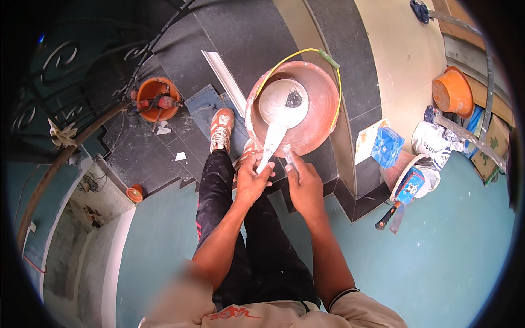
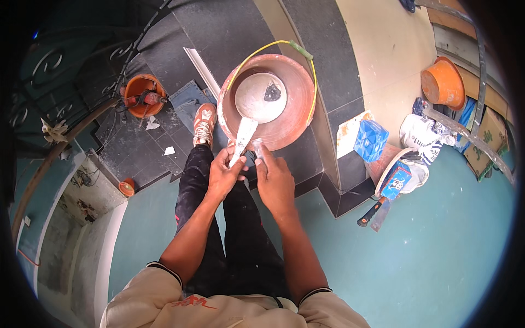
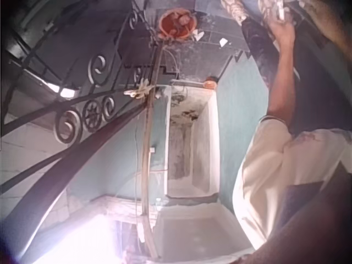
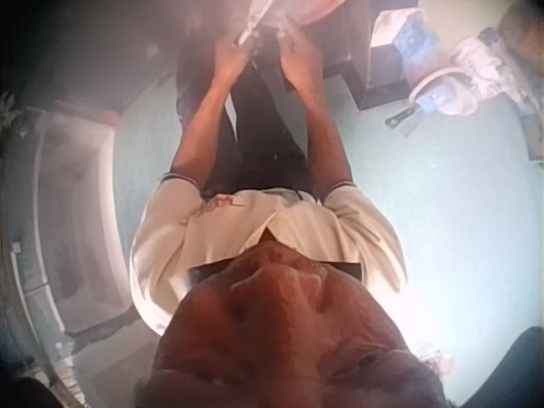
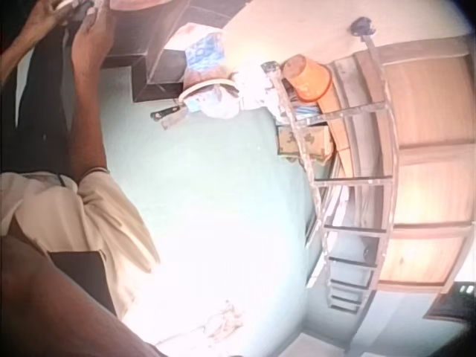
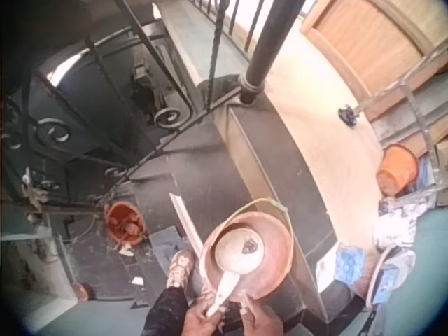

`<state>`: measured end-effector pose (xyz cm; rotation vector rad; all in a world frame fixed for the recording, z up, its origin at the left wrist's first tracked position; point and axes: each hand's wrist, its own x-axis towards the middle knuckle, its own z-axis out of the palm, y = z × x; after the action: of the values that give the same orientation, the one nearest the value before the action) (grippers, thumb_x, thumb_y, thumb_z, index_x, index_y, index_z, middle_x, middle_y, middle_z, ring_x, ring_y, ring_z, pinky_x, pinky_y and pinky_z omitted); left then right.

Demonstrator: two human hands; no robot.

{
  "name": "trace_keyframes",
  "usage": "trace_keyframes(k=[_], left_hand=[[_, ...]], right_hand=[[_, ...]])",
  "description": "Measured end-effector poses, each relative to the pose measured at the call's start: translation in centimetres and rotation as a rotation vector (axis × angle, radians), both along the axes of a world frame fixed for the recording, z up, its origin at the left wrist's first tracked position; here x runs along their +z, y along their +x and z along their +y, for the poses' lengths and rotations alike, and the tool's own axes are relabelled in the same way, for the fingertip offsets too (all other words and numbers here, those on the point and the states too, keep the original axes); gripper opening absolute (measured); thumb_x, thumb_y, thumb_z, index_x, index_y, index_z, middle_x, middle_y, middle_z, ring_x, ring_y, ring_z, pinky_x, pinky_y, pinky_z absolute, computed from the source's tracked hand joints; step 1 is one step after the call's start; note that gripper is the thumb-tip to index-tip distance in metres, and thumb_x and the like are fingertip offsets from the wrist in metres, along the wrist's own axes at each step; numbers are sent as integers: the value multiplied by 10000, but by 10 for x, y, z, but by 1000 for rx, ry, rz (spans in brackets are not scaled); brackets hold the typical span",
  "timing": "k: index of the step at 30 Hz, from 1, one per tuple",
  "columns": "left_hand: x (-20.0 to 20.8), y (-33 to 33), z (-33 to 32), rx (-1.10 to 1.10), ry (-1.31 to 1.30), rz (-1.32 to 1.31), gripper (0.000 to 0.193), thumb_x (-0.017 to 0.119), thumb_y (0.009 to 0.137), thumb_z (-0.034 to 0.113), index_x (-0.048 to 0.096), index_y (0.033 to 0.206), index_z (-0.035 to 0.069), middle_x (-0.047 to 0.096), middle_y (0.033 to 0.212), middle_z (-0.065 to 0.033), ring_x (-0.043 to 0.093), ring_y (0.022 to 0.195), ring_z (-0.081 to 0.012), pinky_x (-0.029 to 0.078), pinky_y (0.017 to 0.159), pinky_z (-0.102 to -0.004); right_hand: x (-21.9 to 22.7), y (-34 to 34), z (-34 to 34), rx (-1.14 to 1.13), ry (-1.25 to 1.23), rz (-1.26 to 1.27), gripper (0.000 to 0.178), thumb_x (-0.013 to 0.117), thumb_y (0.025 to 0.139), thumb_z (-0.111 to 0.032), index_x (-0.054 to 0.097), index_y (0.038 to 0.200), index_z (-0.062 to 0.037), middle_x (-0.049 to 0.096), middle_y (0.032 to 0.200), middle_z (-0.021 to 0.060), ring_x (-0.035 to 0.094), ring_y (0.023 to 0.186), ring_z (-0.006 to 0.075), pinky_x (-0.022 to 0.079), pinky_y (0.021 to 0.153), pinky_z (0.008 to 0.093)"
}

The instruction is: The person scoops a white powder from a pink bucket into a white bowl using a small white scoop. They then use their hand to mix the powder inside the bowl. Finally, they place the bowl on the stairs and handle a red power drill and a small red box.

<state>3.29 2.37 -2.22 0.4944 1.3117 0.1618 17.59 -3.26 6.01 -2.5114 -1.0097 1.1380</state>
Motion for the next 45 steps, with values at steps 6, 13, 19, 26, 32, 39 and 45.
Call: trace_keyframes(k=[6,13,19,26,32,39,45], left_hand=[[-3,2,-1,-192,179,-69,302,718,1060,90,667,1337,-19,750,921,-46,690,683,-88,527,553,-277],[-3,-7,-1,-212,120,53,352,733,1047,102,700,1371,-30,724,879,-26,624,729,-52,518,636,-279],[-10,-3,4,-331,502,153,389,765,962,127,724,1324,-10,762,1002,-282,776,897,-408,575,828,-453],[-3,-9,-1,-435,452,187,348,766,960,127,741,1293,28,763,1031,-286,741,1006,-494,577,867,-502],[-9,-8,-7,-403,507,153,369,777,956,113,739,1309,15,764,1041,-289,762,979,-463,574,862,-490],[-7,-15,-11,-399,506,184,364,781,967,131,742,1309,11,762,1014,-289,756,946,-475,573,832,-504],[-7,-14,-15,-408,511,145,370,793,962,151,742,1293,-6,764,1049,-301,760,1010,-481,586,874,-483]], right_hand=[[-13,0,31,92,-265,-3,456,615,1091,-219,646,1546,-203,703,1078,249,711,1013,470,563,908,561],[-27,22,57,109,-232,27,455,571,1109,-327,642,1550,-235,698,1123,280,717,1037,516,570,924,599],[-11,-11,46,161,-218,31,436,599,1095,-305,679,1513,-208,714,1132,268,713,1033,507,559,923,594],[-14,-2,70,181,-343,62,455,581,1102,-313,656,1532,-186,706,1150,266,728,1005,515,580,905,601],[-10,-2,65,179,-527,133,449,602,1080,-243,667,1513,-148,731,1157,277,708,1059,507,562,927,575],[-29,5,59,169,-458,136,454,592,1092,-244,654,1535,-168,724,1227,281,705,1122,496,557,958,576],[-43,26,74,103,-207,44,448,569,1100,-300,661,1530,-216,706,1236,299,700,1130,509,553,995,591]])
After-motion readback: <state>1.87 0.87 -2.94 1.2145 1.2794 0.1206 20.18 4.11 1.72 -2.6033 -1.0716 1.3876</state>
